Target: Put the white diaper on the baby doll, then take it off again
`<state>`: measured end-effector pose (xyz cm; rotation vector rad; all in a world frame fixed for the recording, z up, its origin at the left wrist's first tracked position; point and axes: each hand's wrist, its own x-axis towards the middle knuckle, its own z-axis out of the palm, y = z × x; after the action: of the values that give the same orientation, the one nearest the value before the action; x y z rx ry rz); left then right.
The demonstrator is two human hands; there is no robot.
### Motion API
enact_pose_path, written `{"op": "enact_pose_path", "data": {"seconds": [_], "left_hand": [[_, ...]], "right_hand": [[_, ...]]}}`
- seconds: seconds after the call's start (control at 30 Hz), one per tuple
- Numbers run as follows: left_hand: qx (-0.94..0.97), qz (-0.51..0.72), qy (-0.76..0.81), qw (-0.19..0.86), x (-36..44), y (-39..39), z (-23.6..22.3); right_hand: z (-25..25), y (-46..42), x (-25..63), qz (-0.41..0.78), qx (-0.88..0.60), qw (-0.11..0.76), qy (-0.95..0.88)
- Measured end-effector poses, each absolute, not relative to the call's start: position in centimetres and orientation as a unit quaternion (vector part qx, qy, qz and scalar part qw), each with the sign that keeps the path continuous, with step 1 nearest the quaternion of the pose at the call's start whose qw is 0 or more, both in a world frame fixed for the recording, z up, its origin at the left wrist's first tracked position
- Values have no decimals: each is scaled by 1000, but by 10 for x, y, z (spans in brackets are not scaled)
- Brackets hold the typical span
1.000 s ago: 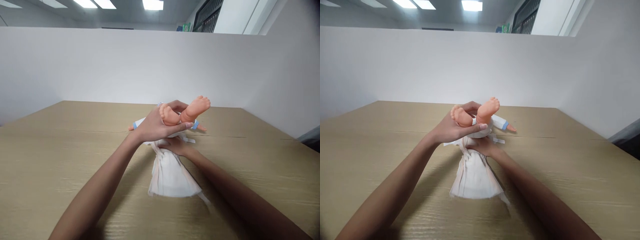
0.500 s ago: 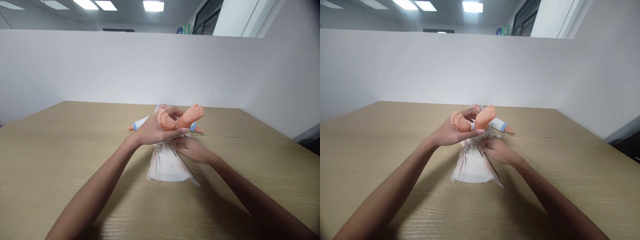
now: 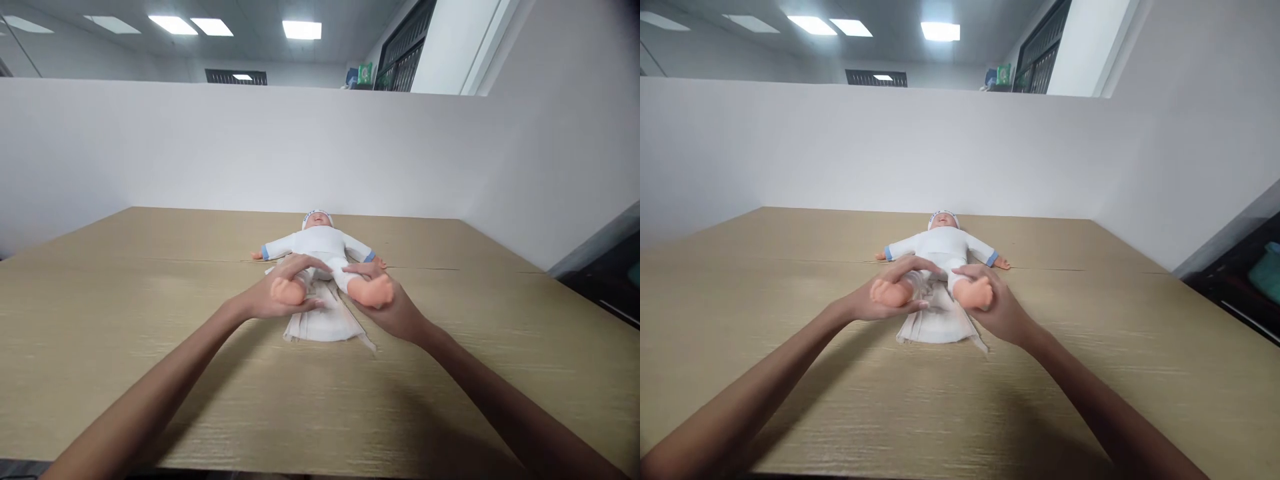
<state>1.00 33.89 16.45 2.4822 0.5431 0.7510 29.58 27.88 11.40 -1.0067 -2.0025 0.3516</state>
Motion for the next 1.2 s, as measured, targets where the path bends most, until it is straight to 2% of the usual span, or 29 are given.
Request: {"op": "enact_pose_path", "data": {"seconds": [0.2, 0.37, 0.47, 0.63, 0.83, 1.07, 1.2], "left_hand": [[937, 221, 164, 215, -38, 349, 110], [965, 152, 139, 161, -53, 358, 88], [974, 121, 143, 125, -55, 358, 90], [976, 101, 164, 104, -56, 354, 91], [971, 101, 169, 135, -56, 354, 90], [936, 109, 222, 252, -53, 346, 101], [913, 141, 291, 249, -38, 331, 105]], "right_hand": [[67, 278, 340, 35, -372, 252, -893], [40, 292, 351, -79, -292, 243, -922], [40, 297, 354, -96, -258, 236, -932], [44, 294, 355, -84, -277, 224, -931], [46, 292, 356, -31, -297, 226, -927], [51, 297, 366, 164, -337, 226, -899], [62, 289, 357, 213, -365, 241, -874]]}}
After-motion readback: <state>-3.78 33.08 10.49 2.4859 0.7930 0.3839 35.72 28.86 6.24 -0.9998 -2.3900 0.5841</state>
